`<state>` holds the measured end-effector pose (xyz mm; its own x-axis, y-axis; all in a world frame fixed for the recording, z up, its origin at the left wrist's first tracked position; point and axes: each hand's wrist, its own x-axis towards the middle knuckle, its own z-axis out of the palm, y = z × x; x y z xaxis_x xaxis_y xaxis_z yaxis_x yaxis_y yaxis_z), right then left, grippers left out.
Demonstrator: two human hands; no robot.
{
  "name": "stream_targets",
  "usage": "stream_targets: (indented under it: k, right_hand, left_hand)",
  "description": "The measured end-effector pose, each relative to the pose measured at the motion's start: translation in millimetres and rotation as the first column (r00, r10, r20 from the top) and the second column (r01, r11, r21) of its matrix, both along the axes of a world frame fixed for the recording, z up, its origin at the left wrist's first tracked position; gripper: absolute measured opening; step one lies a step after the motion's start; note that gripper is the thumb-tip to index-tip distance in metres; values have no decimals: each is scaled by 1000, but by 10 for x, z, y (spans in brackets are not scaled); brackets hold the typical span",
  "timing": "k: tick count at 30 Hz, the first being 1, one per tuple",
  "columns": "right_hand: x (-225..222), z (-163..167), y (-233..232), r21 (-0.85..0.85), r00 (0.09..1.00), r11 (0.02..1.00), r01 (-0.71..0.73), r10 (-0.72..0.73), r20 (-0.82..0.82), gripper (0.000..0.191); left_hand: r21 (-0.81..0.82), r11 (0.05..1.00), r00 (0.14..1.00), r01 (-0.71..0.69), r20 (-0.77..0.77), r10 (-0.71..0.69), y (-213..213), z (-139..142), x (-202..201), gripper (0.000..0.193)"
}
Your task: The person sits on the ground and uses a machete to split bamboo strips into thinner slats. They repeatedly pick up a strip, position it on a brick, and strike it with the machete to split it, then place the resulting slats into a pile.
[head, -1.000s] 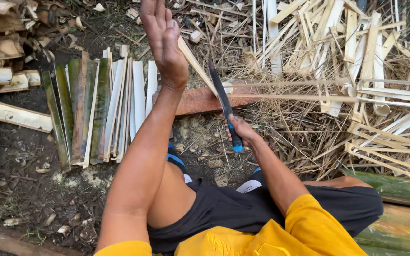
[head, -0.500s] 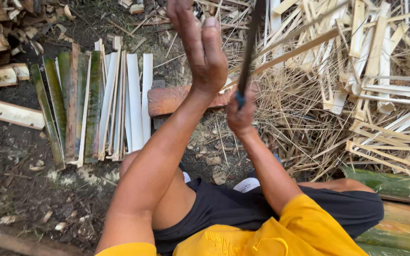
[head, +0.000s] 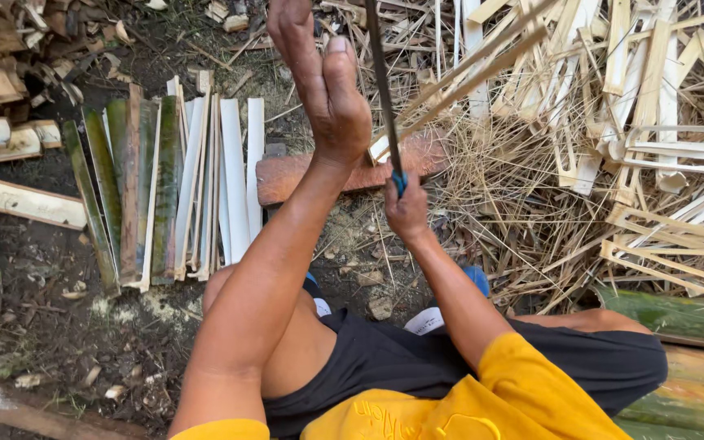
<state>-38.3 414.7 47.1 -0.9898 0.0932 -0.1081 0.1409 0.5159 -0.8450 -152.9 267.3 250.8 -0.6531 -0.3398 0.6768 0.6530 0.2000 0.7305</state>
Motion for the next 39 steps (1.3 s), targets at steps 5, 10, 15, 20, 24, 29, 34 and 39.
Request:
stream_targets:
  k: [5, 10, 15, 20, 24, 29, 34, 39]
  right_hand:
    - [204, -525, 127, 262, 983, 963, -53, 5, 183, 36]
    - [222, -471, 267, 49, 979, 979, 198, -200, 34, 57]
    - [-434, -229, 696, -470, 760, 656, 590, -648, 48, 75]
    - [-882, 47, 1046, -532, 751, 587, 611, -642, 155, 34]
    - [-770, 192, 1244, -489, 747, 639, 593, -664, 37, 22]
    - [-375, 554, 2160, -633, 650, 439, 637, -748, 136, 29]
    - [248, 970, 3552, -695, 417, 187, 694, -892, 176, 29]
    - [607, 526, 3541, -551, 295, -1, 834, -844, 447, 15]
  left_hand:
    - [16, 997, 997, 72, -39, -72, -56, 87, 18, 48]
    - [89, 969, 973, 229, -21, -228, -296, 182, 144, 50]
    - [86, 951, 955, 296, -19, -295, -404, 223, 239, 45]
    - [66, 951, 954, 301, -19, -300, -325, 314, 243, 41]
    - [86, 949, 953, 303, 0, -304, -306, 366, 289, 39]
    - [82, 951, 954, 298, 11, -300, -354, 374, 360, 35]
    - [-17, 970, 969, 241, 62, -240, -413, 406, 442, 33]
    - [-53, 966, 966, 252, 64, -249, -337, 488, 485, 29]
